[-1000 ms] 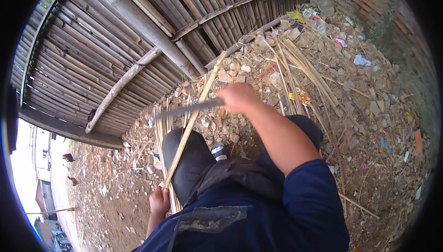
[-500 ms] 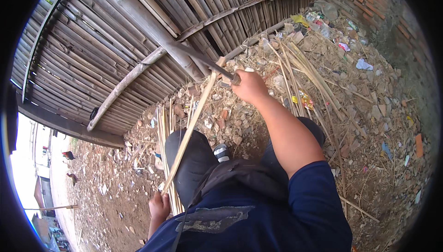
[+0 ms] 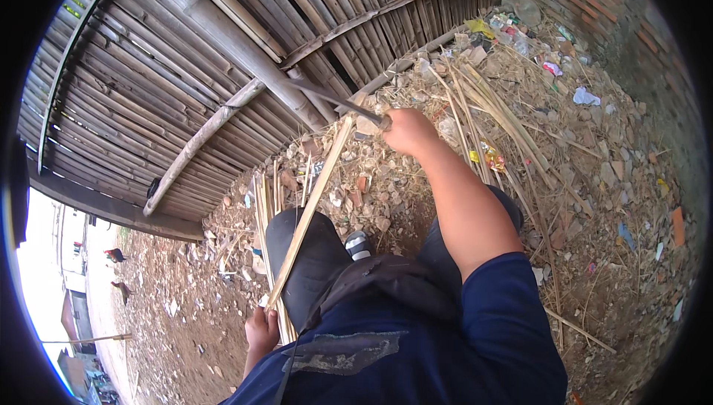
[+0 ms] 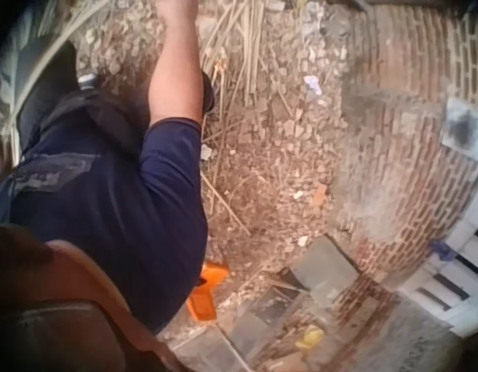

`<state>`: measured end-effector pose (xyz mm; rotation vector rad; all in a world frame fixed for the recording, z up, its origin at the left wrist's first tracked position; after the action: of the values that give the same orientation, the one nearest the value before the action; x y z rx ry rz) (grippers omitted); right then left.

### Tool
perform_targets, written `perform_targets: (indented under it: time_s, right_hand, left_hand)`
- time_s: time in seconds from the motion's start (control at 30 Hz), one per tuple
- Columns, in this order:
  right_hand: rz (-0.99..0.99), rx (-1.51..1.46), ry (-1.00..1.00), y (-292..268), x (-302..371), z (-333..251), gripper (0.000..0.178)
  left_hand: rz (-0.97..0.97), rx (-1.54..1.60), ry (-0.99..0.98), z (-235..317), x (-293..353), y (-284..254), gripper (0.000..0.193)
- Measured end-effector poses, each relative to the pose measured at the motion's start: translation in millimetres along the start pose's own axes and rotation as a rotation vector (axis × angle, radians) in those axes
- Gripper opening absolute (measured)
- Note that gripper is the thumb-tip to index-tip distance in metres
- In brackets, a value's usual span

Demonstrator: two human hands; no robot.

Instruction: The person uses a machete to strip the outer layer and thin down several bamboo strips, holding the strips in their left hand while scraping with the machete in their right hand.

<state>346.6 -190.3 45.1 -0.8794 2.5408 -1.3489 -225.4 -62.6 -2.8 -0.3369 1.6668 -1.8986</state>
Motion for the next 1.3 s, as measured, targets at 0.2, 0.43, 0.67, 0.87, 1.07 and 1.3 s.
perform_targets:
  time_s: [0.2, 0.43, 0.67, 0.87, 1.07, 1.3]
  right_hand:
    - [-0.236, 0.302, -0.255, 42.7, 35.4, -47.0, 0.017]
    - [0.005, -0.033, -0.009, 14.0, -15.2, 11.7, 0.015]
    - [-0.121, 0.411, -0.448, 33.2, 61.2, -73.1, 0.024]
    - [-0.005, -0.248, 0.179, 6.2, -37.1, 59.6, 0.033]
    - [0.061, -0.09, 0.095, -15.3, -2.8, 13.6, 0.026]
    - [-0.038, 0.053, -0.363, 13.1, 29.9, -49.0, 0.022]
  left_hand:
    - [0.01, 0.01, 0.0, -3.3, 4.0, 5.5, 0.038]
    - [-0.029, -0.058, -0.034, -1.8, -6.5, -5.0, 0.042]
    - [-0.015, -0.016, -0.037, -5.0, 2.1, 6.0, 0.04]
    - [0.015, 0.054, -0.021, -15.3, -2.7, 13.5, 0.04]
    - [0.006, -0.001, -0.054, -17.8, 16.0, 15.5, 0.039]
    - [0.05, -0.055, -0.044, 3.2, 1.8, 12.3, 0.041]
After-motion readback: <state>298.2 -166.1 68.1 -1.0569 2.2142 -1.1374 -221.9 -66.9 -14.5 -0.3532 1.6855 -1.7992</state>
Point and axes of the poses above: each hand's wrist, its own x-axis away from the middle knuckle, its own y-axis out of the palm, z = x × y, the point moved 10 cm from there along -x, towards the middle knuckle, and after that the axes turned 10 degrees about y, right-handed, at the moved point
